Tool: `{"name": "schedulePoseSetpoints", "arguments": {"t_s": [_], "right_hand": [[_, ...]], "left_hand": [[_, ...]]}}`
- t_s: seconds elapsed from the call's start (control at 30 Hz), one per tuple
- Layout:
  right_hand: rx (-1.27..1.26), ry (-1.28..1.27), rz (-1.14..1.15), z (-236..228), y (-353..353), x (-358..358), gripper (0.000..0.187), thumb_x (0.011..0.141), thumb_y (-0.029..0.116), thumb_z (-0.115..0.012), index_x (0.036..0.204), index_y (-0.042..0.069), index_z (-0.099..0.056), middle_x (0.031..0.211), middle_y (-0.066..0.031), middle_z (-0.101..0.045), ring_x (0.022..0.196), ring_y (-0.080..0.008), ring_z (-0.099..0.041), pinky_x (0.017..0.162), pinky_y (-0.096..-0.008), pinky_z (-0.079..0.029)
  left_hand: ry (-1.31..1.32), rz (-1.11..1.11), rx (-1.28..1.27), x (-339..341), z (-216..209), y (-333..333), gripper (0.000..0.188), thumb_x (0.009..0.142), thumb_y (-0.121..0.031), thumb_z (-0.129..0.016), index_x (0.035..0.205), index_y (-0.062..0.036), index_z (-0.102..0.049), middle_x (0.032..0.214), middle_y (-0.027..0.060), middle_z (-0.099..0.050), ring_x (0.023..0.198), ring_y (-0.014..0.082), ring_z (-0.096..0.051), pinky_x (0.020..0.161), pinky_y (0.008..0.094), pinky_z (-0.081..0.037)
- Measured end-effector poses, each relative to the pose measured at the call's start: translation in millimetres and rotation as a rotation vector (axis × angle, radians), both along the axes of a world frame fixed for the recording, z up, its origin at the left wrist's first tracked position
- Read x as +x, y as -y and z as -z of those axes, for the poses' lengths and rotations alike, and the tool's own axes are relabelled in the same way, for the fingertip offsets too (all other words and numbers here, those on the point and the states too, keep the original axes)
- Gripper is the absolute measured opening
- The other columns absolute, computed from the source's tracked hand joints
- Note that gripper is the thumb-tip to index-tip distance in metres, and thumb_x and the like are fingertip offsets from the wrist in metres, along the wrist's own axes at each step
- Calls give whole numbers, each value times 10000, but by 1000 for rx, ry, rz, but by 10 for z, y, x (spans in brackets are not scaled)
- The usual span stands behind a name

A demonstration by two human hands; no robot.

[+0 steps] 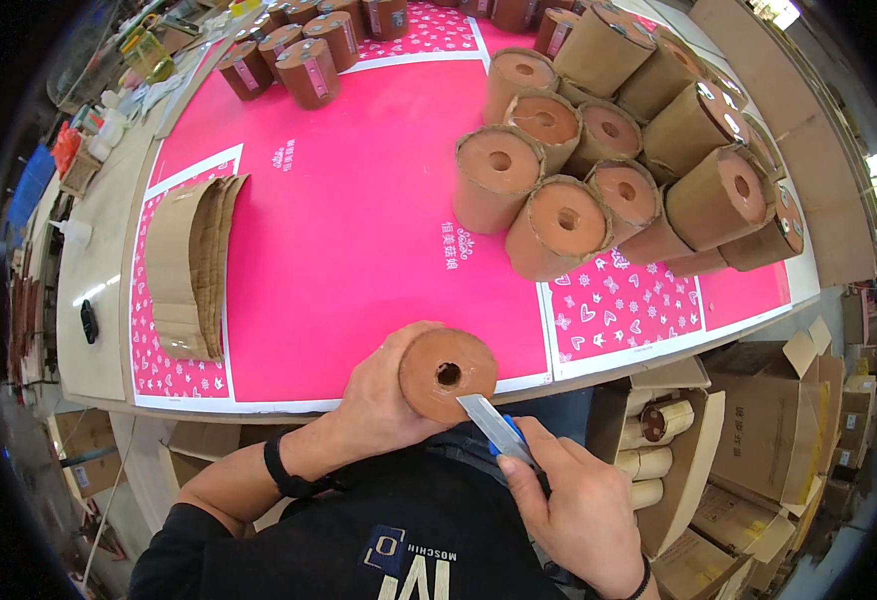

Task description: The person picks up brown cardboard tubes and wraps them with pieces of flat brown cardboard, using a blue utility knife to trim the cardboard and fit it into the center of the tubes.

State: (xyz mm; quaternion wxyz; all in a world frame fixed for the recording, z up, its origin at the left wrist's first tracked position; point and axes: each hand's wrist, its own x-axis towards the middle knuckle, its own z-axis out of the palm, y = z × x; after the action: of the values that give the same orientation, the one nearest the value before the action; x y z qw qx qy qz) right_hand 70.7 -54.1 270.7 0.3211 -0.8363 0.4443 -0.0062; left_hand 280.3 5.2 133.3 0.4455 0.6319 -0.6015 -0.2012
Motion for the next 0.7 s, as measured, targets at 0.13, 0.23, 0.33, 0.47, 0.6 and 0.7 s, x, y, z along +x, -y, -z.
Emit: {"name": "schedulePoseSetpoints", "arguments": {"t_s": [0.13, 0.23, 0.33, 0.47, 0.6, 0.7], "right_hand": [[38, -36, 16, -27, 12, 52, 367, 977, 282, -666, 1272, 64, -648, 852, -178, -697, 717, -365, -687, 621, -447, -530], [97, 73, 30, -40, 36, 12, 368, 967, 238, -676, 1278, 44, -639, 882, -194, -695, 741, -364, -688, 653, -424, -542], [171, 188, -14, -20, 75, -93, 396, 952, 166, -685, 1305, 4, -610, 953, -203, -706, 782, -300, -719, 711, -379, -559], [635, 281, 148, 84, 58, -359, 509, 949, 79, -664, 1424, -15, -510, 1082, -223, -703, 845, -243, -731, 780, -358, -569], [1125, 707, 272, 269, 14, -558, 709, 977, 10, -590, 1597, 24, -245, 1283, -281, -620, 990, -237, -698, 841, -373, -570], [1207, 824, 183, 388, 51, -625, 762, 993, 8, -563, 1628, 29, -142, 1351, -306, -568, 1005, -218, -657, 838, -366, -560]], "left_hand": [[-13, -9, 20, 20, 19, -2, 936, 644, -284, -978, 1365, 15, -461, 1186, 188, -649, 1060, 344, -695, 866, 410, -584], [44, -10, -15, -3, 21, 1, 943, 640, -280, -980, 1365, 23, -458, 1191, 182, -644, 1066, 345, -689, 873, 411, -576], [72, -8, -63, -2, 32, -1, 971, 629, -276, -985, 1376, 34, -448, 1205, 194, -628, 1066, 359, -680, 885, 424, -566], [64, -23, -124, 5, -59, 29, 947, 673, -314, -958, 1380, 43, -439, 1189, 232, -593, 1049, 395, -650, 858, 456, -550], [-61, 101, 8, 149, -115, -15, 932, 680, -250, -948, 1410, 5, -428, 1265, 234, -549, 1175, 391, -580, 940, 471, -512], [-79, 159, 22, 191, -101, -12, 912, 687, -201, -934, 1422, -14, -427, 1285, 219, -546, 1195, 383, -573, 963, 466, -503]]}}
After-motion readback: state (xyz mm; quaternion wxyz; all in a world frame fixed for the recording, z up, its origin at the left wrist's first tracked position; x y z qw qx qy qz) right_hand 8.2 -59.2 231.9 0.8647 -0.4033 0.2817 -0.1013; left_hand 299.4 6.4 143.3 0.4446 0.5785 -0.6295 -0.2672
